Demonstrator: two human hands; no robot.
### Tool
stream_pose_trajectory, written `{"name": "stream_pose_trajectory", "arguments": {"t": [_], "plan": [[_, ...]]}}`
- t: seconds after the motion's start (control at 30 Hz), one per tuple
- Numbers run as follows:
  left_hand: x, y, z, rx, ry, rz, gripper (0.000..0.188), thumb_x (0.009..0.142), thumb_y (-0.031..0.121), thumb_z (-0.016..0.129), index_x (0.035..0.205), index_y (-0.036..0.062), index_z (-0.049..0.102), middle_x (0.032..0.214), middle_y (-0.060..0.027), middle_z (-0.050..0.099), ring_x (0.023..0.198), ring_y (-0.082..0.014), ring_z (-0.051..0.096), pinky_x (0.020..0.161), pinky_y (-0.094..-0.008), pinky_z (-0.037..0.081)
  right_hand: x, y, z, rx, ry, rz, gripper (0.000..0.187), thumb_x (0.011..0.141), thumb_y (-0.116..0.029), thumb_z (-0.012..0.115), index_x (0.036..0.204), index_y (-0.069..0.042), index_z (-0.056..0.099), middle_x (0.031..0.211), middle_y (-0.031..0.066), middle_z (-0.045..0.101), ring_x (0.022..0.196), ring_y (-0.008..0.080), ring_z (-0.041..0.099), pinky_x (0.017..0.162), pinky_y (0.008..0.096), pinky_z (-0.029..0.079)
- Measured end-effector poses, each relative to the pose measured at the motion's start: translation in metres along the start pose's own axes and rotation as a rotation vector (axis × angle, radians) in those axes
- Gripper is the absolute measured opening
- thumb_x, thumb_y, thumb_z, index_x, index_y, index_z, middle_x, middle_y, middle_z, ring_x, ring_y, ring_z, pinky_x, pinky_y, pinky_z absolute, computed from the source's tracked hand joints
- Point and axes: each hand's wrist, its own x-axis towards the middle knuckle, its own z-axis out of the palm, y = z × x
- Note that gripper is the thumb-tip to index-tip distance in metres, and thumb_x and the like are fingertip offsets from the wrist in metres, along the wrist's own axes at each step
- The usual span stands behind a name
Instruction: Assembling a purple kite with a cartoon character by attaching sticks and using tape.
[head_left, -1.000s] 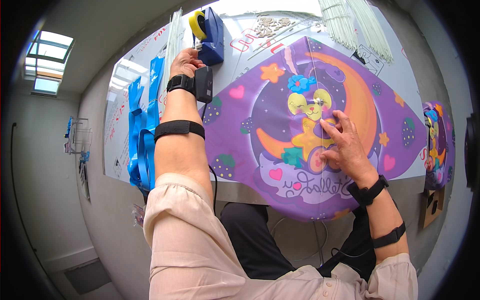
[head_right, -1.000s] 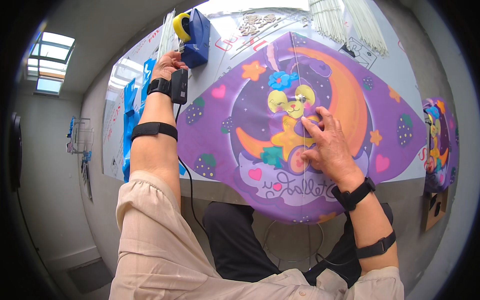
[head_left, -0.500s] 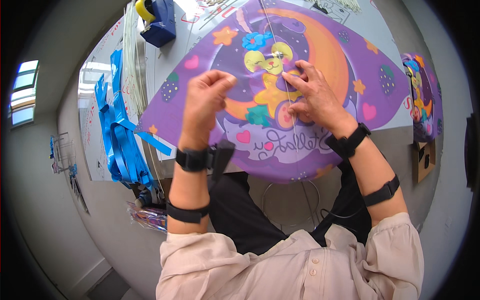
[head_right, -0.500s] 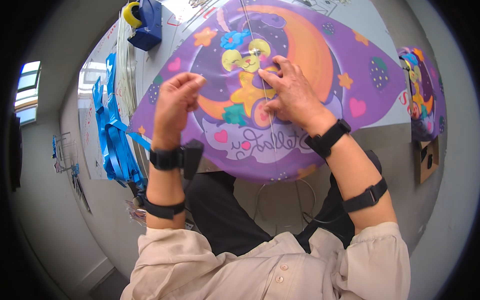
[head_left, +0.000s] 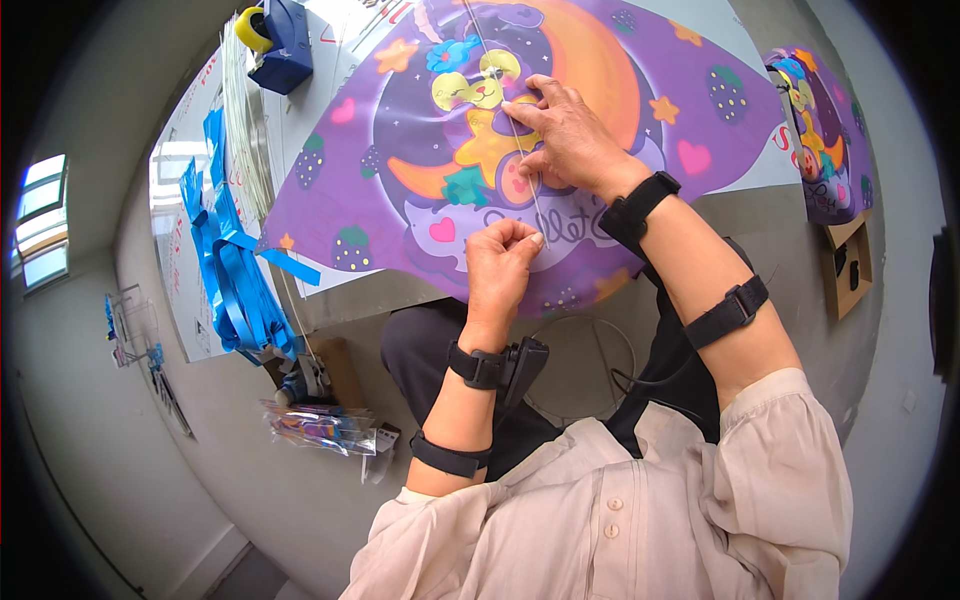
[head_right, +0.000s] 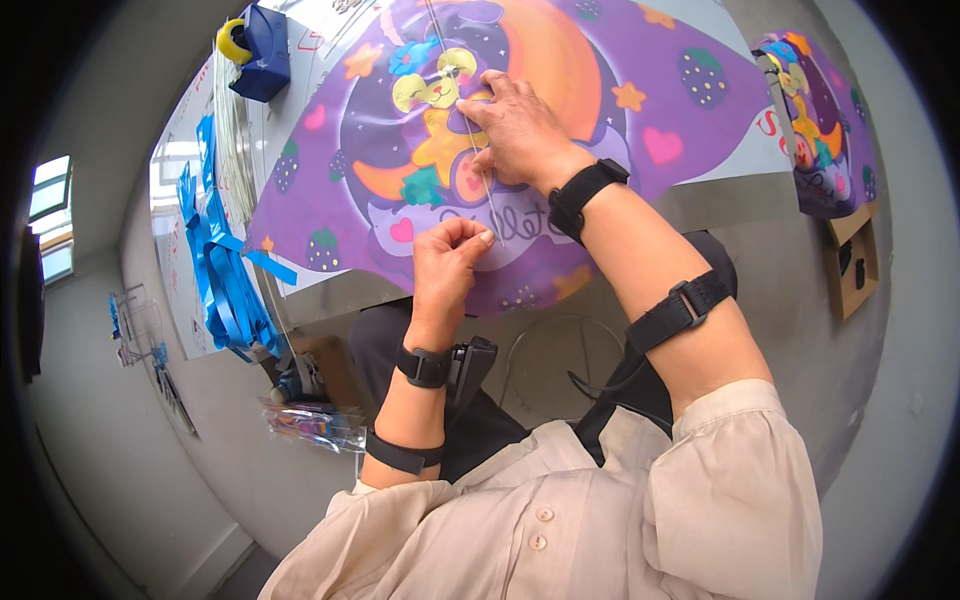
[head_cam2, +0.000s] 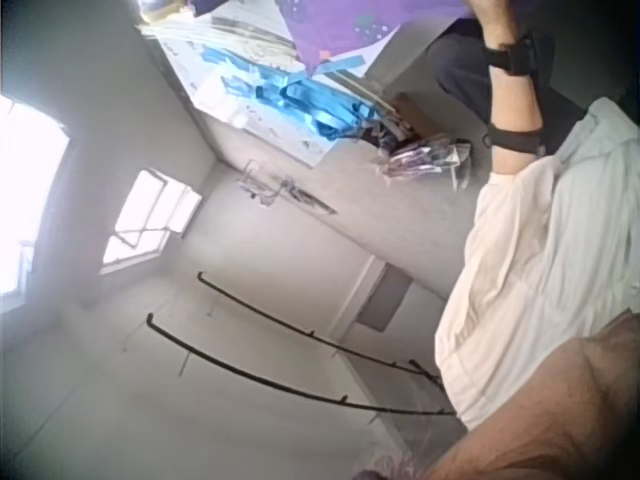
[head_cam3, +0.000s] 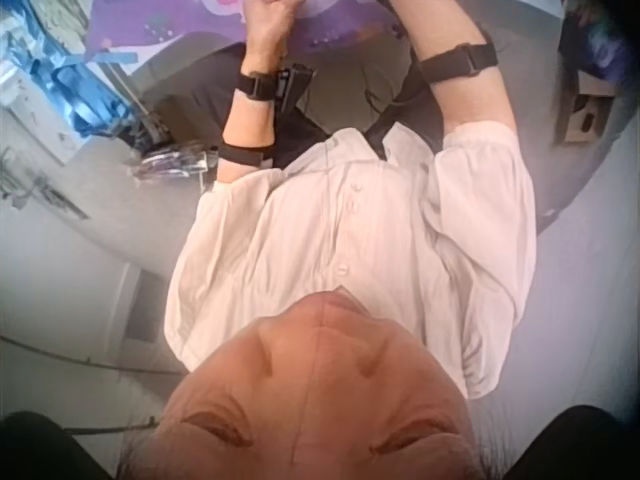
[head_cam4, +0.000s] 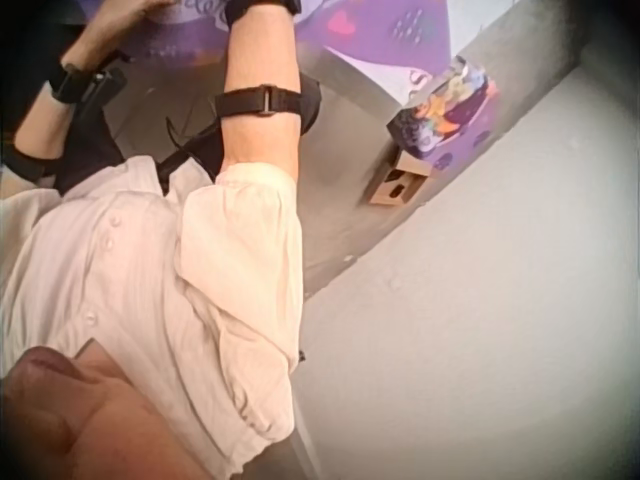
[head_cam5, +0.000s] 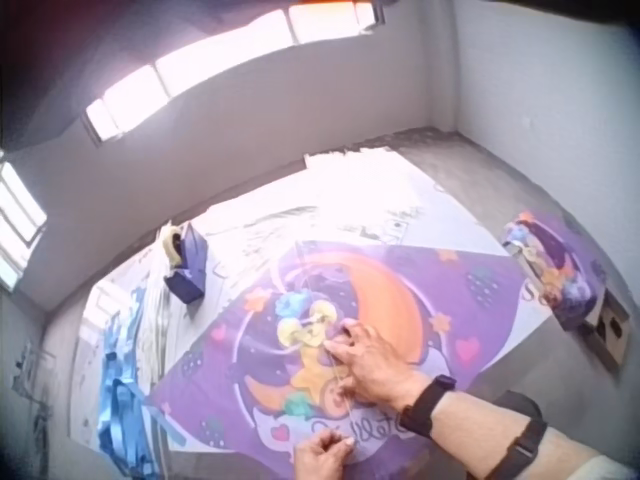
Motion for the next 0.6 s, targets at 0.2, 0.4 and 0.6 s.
{"name": "stream_pose_trajectory", "arguments": {"t": [0.2,0.4,0.6], "plan": [[0.001,0.009,0.002,0.037,0.008,-0.07,0.004,0.08,0.005,0.067,0.077,0.0012,0.066,0.065,0.0048,0.056,0.057,-0.0023,0.044,0.05,-0.0194,0.034,0.001,0.003,0.002,-0.007,0.006,0.0,0.074,0.057,-0.023,0.086,0.125,-0.014,0.059,0.138,0.0175,0.041,0.124,0.0358,0.043,0.104,0.0401,0.038],[0.006,0.004,0.004,0.082,0.014,-0.033,0.004,0.078,0.003,0.067,0.074,0.0003,0.066,0.064,0.0043,0.056,0.055,-0.0024,0.043,0.048,-0.0198,0.033,0.002,0.003,0.002,-0.033,0.01,0.001,0.075,0.057,-0.023,0.086,0.126,-0.015,0.059,0.137,0.0163,0.041,0.122,0.035,0.044,0.104,0.0395,0.039],[0.009,-0.005,0.008,0.194,0.056,0.031,0.006,0.077,0.0,0.065,0.071,-0.0014,0.065,0.063,0.0037,0.057,0.056,-0.0033,0.045,0.049,-0.0213,0.036,0.002,0.002,0.003,-0.045,0.016,0.0,0.075,0.056,-0.025,0.087,0.125,-0.015,0.059,0.136,0.0155,0.042,0.121,0.0342,0.045,0.103,0.0389,0.039]]}}
